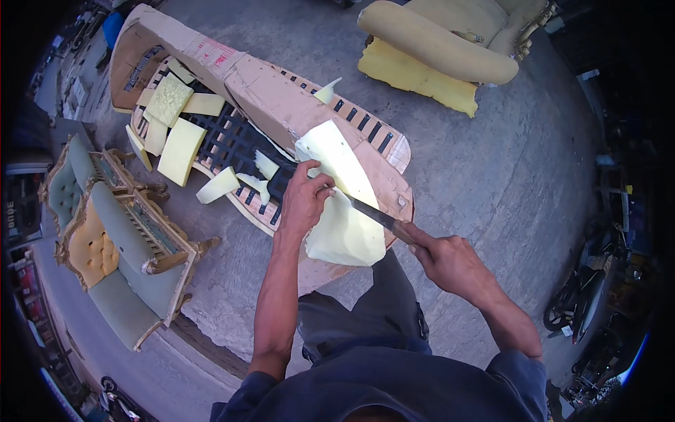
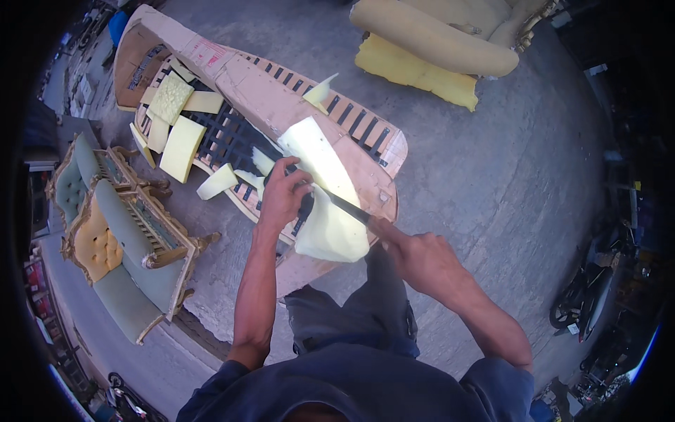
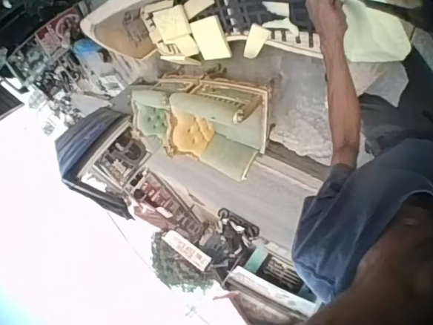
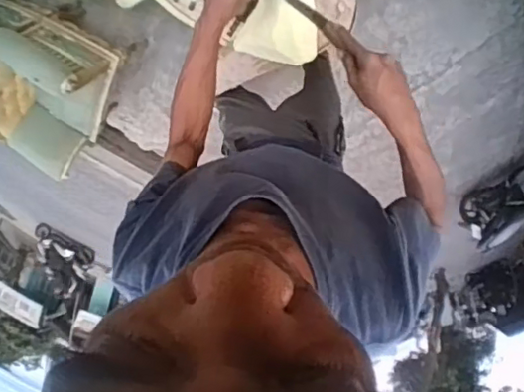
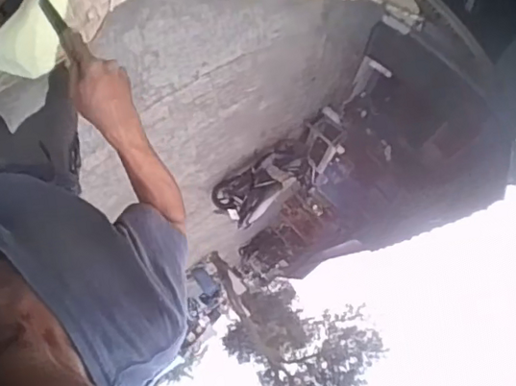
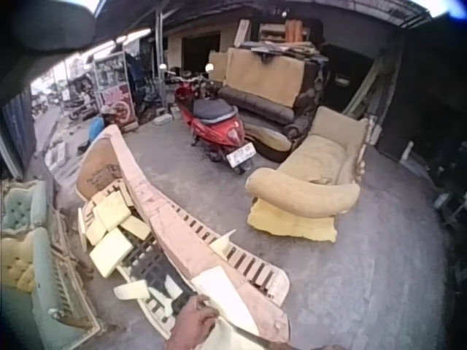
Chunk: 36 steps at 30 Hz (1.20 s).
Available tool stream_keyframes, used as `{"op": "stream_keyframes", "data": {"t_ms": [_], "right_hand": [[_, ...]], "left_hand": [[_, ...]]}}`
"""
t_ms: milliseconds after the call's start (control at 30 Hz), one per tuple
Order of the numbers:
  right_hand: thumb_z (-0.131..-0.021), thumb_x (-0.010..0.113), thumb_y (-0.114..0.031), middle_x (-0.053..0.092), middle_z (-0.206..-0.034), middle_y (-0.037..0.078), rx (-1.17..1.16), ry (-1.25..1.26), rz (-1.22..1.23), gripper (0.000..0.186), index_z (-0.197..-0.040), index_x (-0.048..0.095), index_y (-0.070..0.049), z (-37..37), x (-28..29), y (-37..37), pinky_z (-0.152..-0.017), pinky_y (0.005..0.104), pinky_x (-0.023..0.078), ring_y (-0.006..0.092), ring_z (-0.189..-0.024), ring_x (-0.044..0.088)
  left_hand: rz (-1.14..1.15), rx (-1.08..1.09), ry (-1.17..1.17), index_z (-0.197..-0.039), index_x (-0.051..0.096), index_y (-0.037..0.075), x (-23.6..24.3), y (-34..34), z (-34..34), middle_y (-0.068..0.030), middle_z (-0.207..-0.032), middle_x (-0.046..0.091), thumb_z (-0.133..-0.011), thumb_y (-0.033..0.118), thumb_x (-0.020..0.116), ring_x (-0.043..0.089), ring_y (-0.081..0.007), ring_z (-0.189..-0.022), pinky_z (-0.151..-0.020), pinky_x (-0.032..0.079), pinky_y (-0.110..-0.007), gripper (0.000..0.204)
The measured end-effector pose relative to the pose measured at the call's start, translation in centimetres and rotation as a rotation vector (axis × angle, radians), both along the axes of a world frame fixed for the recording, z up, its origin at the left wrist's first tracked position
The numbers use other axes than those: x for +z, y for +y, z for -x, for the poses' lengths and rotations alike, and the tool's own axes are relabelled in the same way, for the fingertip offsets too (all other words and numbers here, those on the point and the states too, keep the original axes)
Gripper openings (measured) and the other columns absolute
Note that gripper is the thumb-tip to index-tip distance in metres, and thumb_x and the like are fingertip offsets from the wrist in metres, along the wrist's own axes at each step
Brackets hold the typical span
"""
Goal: The person cuts and shapes foam padding using a knife, then applies adhesive from a bottle to attach the foam pieces to the sofa frame.
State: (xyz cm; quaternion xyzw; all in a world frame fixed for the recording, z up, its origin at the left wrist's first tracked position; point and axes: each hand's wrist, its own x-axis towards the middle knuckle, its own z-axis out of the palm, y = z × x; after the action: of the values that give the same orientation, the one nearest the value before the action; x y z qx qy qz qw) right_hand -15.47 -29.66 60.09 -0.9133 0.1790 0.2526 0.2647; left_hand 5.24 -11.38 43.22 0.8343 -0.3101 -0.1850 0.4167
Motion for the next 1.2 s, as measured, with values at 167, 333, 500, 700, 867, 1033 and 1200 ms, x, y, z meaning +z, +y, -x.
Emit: {"op": "stream_keyframes", "data": {"t_ms": [167, 333, 500, 700, 867, 1033, 1200], "right_hand": [[-0.102, 0.053, -0.019, 0.071, -0.081, 0.026, -0.073, -0.016, -0.002, 0.046, -0.147, 0.057, -0.022, -1.1, -1.4, 1.2, -0.075, 0.0541, 0.059, 0.0451, -0.077, 0.072], [-0.101, 0.055, -0.020, 0.070, -0.081, 0.027, -0.150, -0.016, -0.065, 0.046, -0.147, 0.055, -0.020, 1.8, -0.3, 2.3, -0.076, 0.0555, 0.058, 0.0476, -0.077, 0.071], [-0.102, 0.055, -0.019, 0.071, -0.079, 0.025, -0.167, -0.049, -0.061, 0.044, -0.146, 0.054, -0.019, 2.9, -1.6, 3.4, -0.076, 0.0572, 0.057, 0.0477, -0.078, 0.071], [-0.103, 0.055, -0.020, 0.073, -0.084, 0.025, -0.226, 0.000, -0.107, 0.048, -0.151, 0.049, -0.020, 2.6, -2.7, 4.8, -0.079, 0.0581, 0.057, 0.0477, -0.081, 0.072], [-0.102, 0.056, -0.019, 0.071, -0.085, 0.027, -0.307, -0.024, -0.119, 0.045, -0.147, 0.053, -0.016, 5.4, -1.2, 6.1, -0.075, 0.0572, 0.057, 0.0481, -0.080, 0.070], [-0.102, 0.056, -0.019, 0.071, -0.087, 0.028, -0.333, -0.108, -0.161, 0.046, -0.148, 0.052, -0.015, 5.9, -2.7, 7.2, -0.072, 0.0571, 0.057, 0.0502, -0.078, 0.069], [-0.103, 0.057, -0.019, 0.071, -0.094, 0.031, -0.366, -0.088, -0.159, 0.049, -0.151, 0.052, -0.012, 4.2, -5.6, 9.6, -0.079, 0.0539, 0.058, 0.0471, -0.085, 0.071]], "left_hand": [[0.017, -0.002, -0.016, -0.100, 0.076, 0.009, 0.4, -0.6, -0.9, -0.0144, -0.134, 0.060, -0.085, 0.010, 0.080, 0.066, -0.0357, -0.112, -0.091, 0.054, -0.046, 0.015], [0.048, -0.052, -0.130, -0.102, 0.075, 0.004, 0.2, -0.3, -0.4, -0.0155, -0.132, 0.059, -0.084, 0.002, 0.079, 0.067, -0.0311, -0.105, -0.086, 0.057, -0.038, 0.019], [0.050, -0.005, -0.041, -0.101, 0.076, 0.009, -0.1, -0.4, -0.8, -0.0132, -0.131, 0.061, -0.085, 0.005, 0.079, 0.068, -0.0324, -0.106, -0.085, 0.056, -0.043, 0.017], [0.087, -0.009, -0.022, -0.103, 0.076, 0.008, 1.1, -0.5, -0.4, -0.0113, -0.126, 0.065, -0.085, 0.004, 0.078, 0.068, -0.0317, -0.103, -0.083, 0.057, -0.041, 0.018], [0.104, -0.018, 0.016, -0.102, 0.075, 0.005, 1.3, -0.5, -0.5, -0.0129, -0.127, 0.065, -0.083, 0.002, 0.079, 0.067, -0.0310, -0.110, -0.086, 0.056, -0.039, 0.020], [0.141, -0.015, -0.016, -0.101, 0.075, 0.006, 0.3, 0.8, -0.7, -0.0125, -0.125, 0.065, -0.084, 0.004, 0.080, 0.065, -0.0329, -0.113, -0.093, 0.054, -0.042, 0.018], [0.152, -0.009, -0.065, -0.100, 0.075, 0.005, 1.3, 2.5, 0.0, -0.0130, -0.121, 0.067, -0.082, 0.002, 0.079, 0.066, -0.0317, -0.113, -0.093, 0.054, -0.042, 0.019]]}}
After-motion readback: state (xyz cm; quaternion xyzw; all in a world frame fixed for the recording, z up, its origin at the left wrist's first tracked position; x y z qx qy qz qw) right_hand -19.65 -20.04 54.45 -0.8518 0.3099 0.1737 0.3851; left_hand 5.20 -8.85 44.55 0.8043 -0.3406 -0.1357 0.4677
